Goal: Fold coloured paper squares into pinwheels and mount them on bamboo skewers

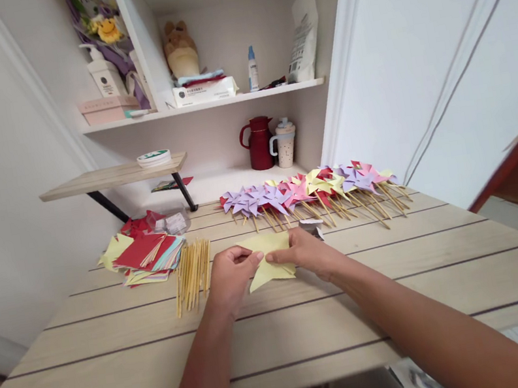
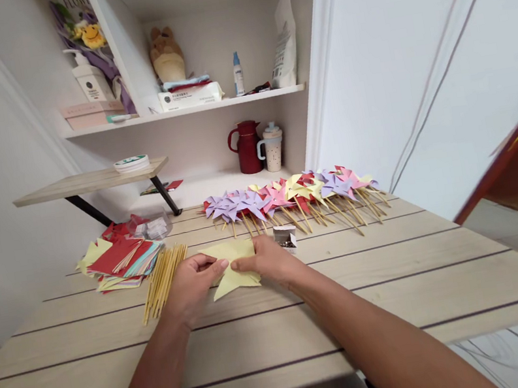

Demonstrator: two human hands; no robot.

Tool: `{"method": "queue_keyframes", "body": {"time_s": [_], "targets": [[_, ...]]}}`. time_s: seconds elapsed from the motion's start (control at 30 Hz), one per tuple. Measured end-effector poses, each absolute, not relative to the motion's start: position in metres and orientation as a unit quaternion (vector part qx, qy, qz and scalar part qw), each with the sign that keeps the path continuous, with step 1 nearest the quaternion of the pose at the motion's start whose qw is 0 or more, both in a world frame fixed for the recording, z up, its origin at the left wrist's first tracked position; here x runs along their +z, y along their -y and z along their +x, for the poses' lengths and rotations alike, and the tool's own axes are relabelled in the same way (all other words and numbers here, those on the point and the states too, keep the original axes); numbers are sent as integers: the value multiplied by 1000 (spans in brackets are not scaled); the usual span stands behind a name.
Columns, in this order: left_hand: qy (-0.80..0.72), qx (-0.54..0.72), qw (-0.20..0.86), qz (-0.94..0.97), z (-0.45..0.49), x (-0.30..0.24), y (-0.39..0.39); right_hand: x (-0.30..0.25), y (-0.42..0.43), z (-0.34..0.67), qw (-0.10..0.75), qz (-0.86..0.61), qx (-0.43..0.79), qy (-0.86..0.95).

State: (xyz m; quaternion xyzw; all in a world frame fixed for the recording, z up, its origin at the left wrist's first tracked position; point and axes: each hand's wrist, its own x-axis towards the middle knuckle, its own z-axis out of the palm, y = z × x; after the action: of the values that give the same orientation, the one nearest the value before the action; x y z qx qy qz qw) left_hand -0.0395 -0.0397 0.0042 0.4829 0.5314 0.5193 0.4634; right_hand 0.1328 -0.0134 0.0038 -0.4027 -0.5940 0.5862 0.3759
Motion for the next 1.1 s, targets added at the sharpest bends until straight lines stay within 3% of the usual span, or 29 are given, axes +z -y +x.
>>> {"method": "queue_keyframes", "body": {"time_s": [0.13,0.23,0.4,0.5,0.83,1.1], "targets": [[-521,549,486,437,-40,2,39,4,12,131,385,-390,595,588],[-485,590,535,362,-43,1,36,4,12,130,443,-364,552,605],[-428,659,576,225,-48,-1,31,9,19,133,557,-379,260,692],[-392,693,576,184,-49,0,30,11,25,132,561,-358,119,737],[-324,715,593,180,-49,0,31,-16,32,103,445,-376,153,798],[-328,703,597,205,-34,-2,44,-4,30,107,526,-366,194,743]]}}
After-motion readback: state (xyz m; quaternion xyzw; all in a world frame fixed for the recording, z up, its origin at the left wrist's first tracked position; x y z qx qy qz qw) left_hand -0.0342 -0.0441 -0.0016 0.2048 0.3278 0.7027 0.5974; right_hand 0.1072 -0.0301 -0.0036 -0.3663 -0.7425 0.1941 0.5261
